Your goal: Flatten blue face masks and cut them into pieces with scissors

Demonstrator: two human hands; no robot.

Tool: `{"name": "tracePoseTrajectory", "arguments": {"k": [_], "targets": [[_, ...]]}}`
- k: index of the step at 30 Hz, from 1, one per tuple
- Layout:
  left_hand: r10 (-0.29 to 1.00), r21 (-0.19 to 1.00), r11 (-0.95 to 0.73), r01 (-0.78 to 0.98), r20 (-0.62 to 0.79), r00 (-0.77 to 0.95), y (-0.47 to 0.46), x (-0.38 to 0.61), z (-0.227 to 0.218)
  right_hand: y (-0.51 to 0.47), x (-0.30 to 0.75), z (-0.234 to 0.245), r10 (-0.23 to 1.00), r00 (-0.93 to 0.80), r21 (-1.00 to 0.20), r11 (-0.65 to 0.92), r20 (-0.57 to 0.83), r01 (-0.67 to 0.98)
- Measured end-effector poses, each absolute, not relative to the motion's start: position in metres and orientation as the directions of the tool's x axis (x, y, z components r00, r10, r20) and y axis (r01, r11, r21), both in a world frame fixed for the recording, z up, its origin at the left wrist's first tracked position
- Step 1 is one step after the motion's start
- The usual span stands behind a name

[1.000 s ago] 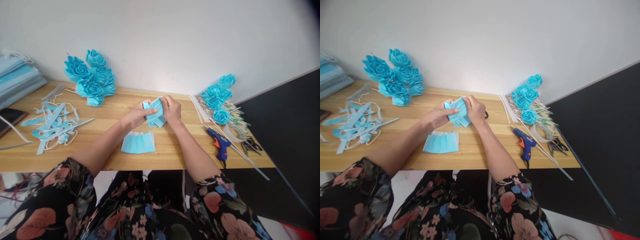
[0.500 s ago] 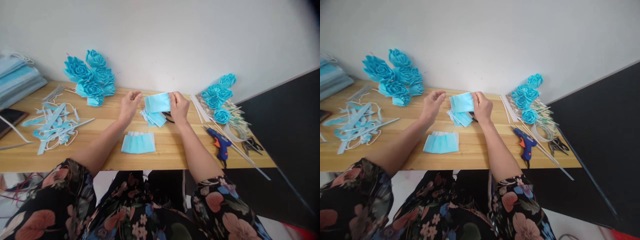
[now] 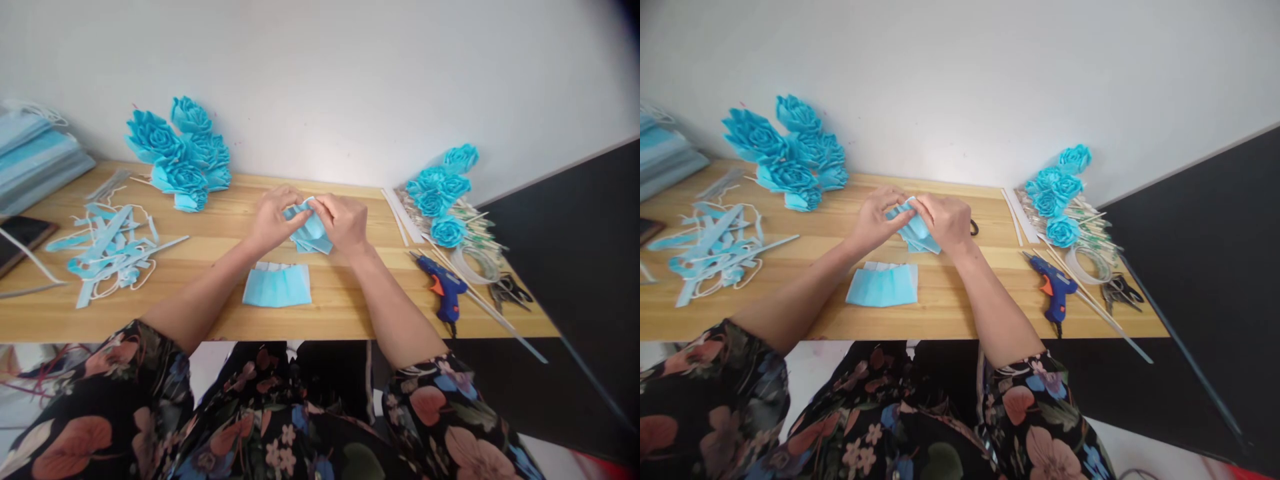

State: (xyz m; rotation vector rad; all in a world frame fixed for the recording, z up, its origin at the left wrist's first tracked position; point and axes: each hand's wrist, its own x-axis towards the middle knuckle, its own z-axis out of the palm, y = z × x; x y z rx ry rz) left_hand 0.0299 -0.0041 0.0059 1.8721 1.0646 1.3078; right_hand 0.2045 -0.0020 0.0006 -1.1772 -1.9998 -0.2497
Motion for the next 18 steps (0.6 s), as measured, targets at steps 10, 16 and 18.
{"name": "tracePoseTrajectory", "arguments": {"k": [10,16,18], "targets": [[0.866,0.834,-0.498,0.235,0.464,0.188,-0.003,0.027,0.008,-0.004,0.203,-0.001,0.690,-0.222,-0.341,0.578,0.689,0.741],[0.883,0.846,-0.469,0.255,0.442,0.156,0.003,0.025,0.003,-0.002,0.205,-0.003,0.685,-0.199,-0.341,0.566,0.701,0.750],[0.882,0.846,-0.469,0.253,0.439,0.168,0.002,0.025,0.006,-0.002,0.205,-0.002,0.686,-0.209,-0.344,0.575,0.697,0.742]]}}
